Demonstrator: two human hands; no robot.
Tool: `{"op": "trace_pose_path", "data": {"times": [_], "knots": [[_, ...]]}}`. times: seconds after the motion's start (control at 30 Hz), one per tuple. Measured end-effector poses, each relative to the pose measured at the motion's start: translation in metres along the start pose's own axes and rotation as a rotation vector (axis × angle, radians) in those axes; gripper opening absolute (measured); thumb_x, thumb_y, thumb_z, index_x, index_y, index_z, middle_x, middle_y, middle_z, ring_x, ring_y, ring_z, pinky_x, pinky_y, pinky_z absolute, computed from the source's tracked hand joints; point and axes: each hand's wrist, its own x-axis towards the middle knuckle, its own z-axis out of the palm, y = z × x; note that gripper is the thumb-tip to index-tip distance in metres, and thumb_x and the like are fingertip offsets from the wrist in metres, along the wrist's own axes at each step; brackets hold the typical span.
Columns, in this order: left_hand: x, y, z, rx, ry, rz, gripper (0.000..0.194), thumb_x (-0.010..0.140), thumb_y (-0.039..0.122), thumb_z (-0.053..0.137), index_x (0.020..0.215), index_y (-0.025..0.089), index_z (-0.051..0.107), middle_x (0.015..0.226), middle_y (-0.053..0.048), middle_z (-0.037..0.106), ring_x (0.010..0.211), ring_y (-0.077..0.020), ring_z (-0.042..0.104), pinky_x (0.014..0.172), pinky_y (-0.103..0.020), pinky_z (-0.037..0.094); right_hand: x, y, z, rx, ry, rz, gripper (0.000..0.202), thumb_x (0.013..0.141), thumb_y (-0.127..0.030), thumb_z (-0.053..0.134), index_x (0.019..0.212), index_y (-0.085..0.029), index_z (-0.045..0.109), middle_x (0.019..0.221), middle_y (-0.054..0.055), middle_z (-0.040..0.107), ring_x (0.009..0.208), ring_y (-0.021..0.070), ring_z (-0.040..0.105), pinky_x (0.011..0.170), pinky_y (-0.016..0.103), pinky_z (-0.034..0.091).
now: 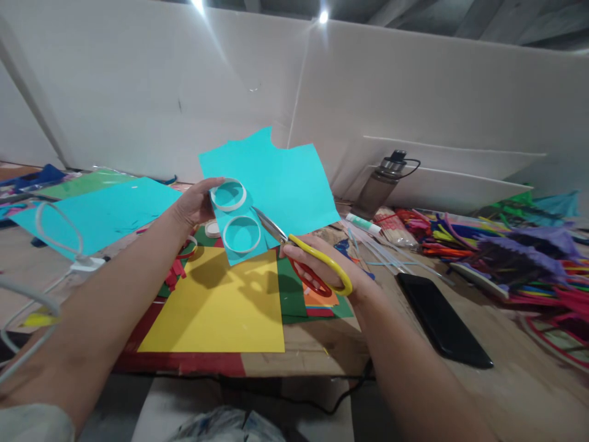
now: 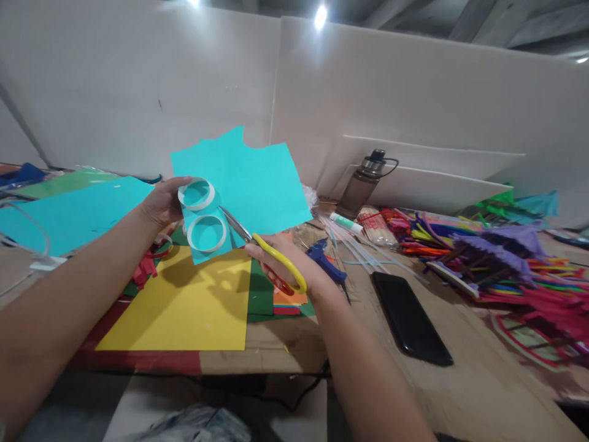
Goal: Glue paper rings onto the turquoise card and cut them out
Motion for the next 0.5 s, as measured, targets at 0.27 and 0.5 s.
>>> {"op": "trace_pose_path", "data": {"times": [0.27, 0.5], "knots": [[0.0016, 0.0008, -0.0008, -0.005, -0.036, -0.04, 0.018, 0.077, 0.027, 0.07, 0.065, 0.015, 0.064, 0.064, -0.005, 0.067, 0.06, -0.0208, 0.066, 0.064, -0.035, 0.059, -0.0024, -0.0074, 0.0014, -0.014, 0.014, 0.064, 0.041, 0.093, -0.059, 0.054, 0.075, -0.024, 0.042, 0.044, -0.01, 0.042, 0.029, 0.007, 0.037, 0.027, 0.02, 0.029], [-0.0022, 0.0027, -0.0014, 0.039, -0.004, -0.009, 0.016, 0.077, 0.026, 0.069, 0.066, 0.015, 0.064, 0.064, -0.003, 0.066, 0.06, -0.0198, 0.066, 0.064, -0.034, 0.059, -0.0015, -0.0094, 0.0031, -0.024, 0.018, 0.073, 0.039, 0.093, -0.059, 0.054, 0.079, -0.024, 0.045, 0.046, -0.01, 0.042, 0.029, 0.0072, 0.036, 0.026, 0.02, 0.029]]}}
